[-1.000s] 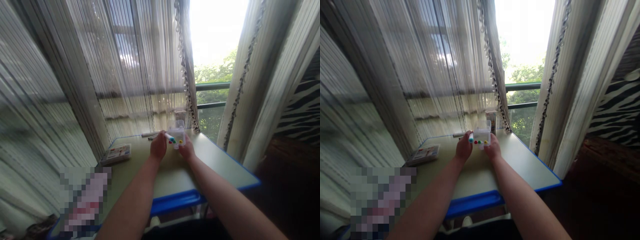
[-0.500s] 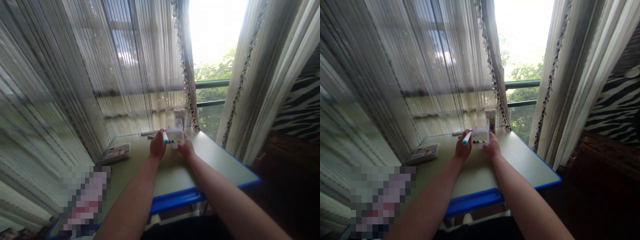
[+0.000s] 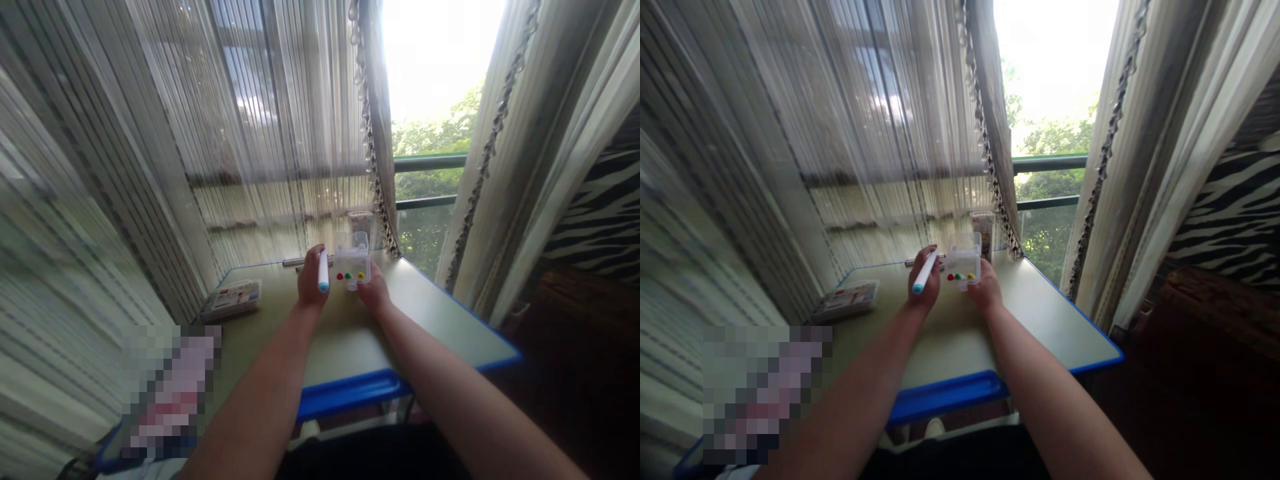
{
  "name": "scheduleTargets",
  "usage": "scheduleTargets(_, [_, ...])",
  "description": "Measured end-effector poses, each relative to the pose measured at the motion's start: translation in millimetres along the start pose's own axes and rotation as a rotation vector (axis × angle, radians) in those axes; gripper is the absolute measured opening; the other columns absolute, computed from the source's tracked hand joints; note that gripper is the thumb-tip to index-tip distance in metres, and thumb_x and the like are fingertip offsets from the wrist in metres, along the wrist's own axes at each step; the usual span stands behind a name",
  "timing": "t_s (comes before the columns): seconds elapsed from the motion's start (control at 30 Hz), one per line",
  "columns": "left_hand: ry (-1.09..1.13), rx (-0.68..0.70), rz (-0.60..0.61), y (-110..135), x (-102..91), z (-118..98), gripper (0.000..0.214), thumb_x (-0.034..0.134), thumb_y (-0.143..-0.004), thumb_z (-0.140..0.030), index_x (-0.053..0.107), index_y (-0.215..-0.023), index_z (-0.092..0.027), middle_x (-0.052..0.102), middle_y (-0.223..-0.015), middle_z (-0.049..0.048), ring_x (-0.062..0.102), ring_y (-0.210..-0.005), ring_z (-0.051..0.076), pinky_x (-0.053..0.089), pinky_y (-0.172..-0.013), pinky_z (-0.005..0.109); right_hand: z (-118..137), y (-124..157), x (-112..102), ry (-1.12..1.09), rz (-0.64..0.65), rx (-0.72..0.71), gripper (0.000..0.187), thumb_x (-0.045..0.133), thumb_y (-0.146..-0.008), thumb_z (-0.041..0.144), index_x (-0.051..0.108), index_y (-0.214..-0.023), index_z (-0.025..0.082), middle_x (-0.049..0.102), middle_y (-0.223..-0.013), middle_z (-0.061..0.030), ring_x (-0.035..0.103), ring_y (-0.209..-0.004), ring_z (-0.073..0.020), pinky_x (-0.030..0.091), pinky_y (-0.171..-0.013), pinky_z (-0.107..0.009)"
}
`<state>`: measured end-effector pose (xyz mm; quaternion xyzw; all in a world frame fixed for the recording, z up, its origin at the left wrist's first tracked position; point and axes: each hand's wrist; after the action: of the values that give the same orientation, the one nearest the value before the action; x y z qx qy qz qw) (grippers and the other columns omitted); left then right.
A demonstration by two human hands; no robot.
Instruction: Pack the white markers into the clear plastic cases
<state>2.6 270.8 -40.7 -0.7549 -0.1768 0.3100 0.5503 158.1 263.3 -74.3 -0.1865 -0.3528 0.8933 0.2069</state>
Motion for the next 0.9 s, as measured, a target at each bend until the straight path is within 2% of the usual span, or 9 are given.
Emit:
scheduleTargets(0.07, [-0.018,0.039,-0.068,-8.0,-5.0,-8.2,0.019,0.040,-0.091,-0.023,0.046,-0.109,-0.020,0.055,-0.110,0.0102,0.056,-0.106,0.019,0.049,-0.086,0.033,-0.8,-0.2,0.3,0.005,-0.003,-0.004,0.030,0.057,-0.069,0.027,0.057,-0.098,0.021,0.065,-0.093,-0.0083,0.061,-0.081,-0.0229,0.051,-0.075,-0.038])
scheduleTargets(0.2, [-0.023,0.130,0.098,-14.1,-10.3,-24.5,0.010,0.045,-0.088,-0.026,0.050,-0.093,-0.018,0.056,-0.100,0.0081,0.057,-0.096,0.018,0.049,-0.084,0.032,-1.0,-0.2,0.4,0.006,-0.014,-0.020,0.029,0.056,-0.068,0.027,0.056,-0.096,0.020,0.065,-0.091,-0.0072,0.060,-0.080,-0.0221,0.051,-0.074,-0.038])
scheduleTargets(0.47, [-0.076,0.102,0.167,-8.7,-7.0,-31.2,0.015,0.051,-0.078,-0.017,0.050,-0.093,-0.018,0.053,-0.099,0.0097,0.053,-0.097,0.021,0.048,-0.086,0.035,1.4,0.1,-0.5,0.005,-0.014,-0.024,0.023,0.057,-0.071,0.030,0.056,-0.091,0.019,0.065,-0.087,-0.0072,0.060,-0.076,-0.0213,0.051,-0.071,-0.036])
scheduleTargets(0.67, [-0.009,0.084,0.132,-10.0,-7.9,-31.4,0.017,0.056,-0.067,-0.014,0.054,-0.084,-0.018,0.052,-0.098,0.0084,0.053,-0.093,0.020,0.048,-0.085,0.034,2.9,0.4,-1.3,0.004,-0.004,-0.047,0.028,0.058,-0.068,0.030,0.056,-0.094,0.019,0.064,-0.089,-0.0079,0.060,-0.077,-0.0217,0.050,-0.071,-0.037])
scheduleTargets(0.9, [0.026,-0.023,0.168,-10.9,-12.5,-33.3,0.015,0.058,-0.064,-0.010,0.055,-0.076,-0.018,0.052,-0.099,0.0086,0.053,-0.093,0.019,0.048,-0.087,0.035,1.7,0.8,-1.4,0.005,0.006,-0.058,0.033,0.060,-0.064,0.031,0.056,-0.094,0.018,0.064,-0.088,-0.0080,0.060,-0.076,-0.0223,0.050,-0.071,-0.038])
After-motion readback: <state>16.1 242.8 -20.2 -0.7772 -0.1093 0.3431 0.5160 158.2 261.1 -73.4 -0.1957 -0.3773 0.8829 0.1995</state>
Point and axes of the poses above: each hand's wrist, its own y-axis away from the middle knuckle, its own x-axis out of the palm, z = x × y
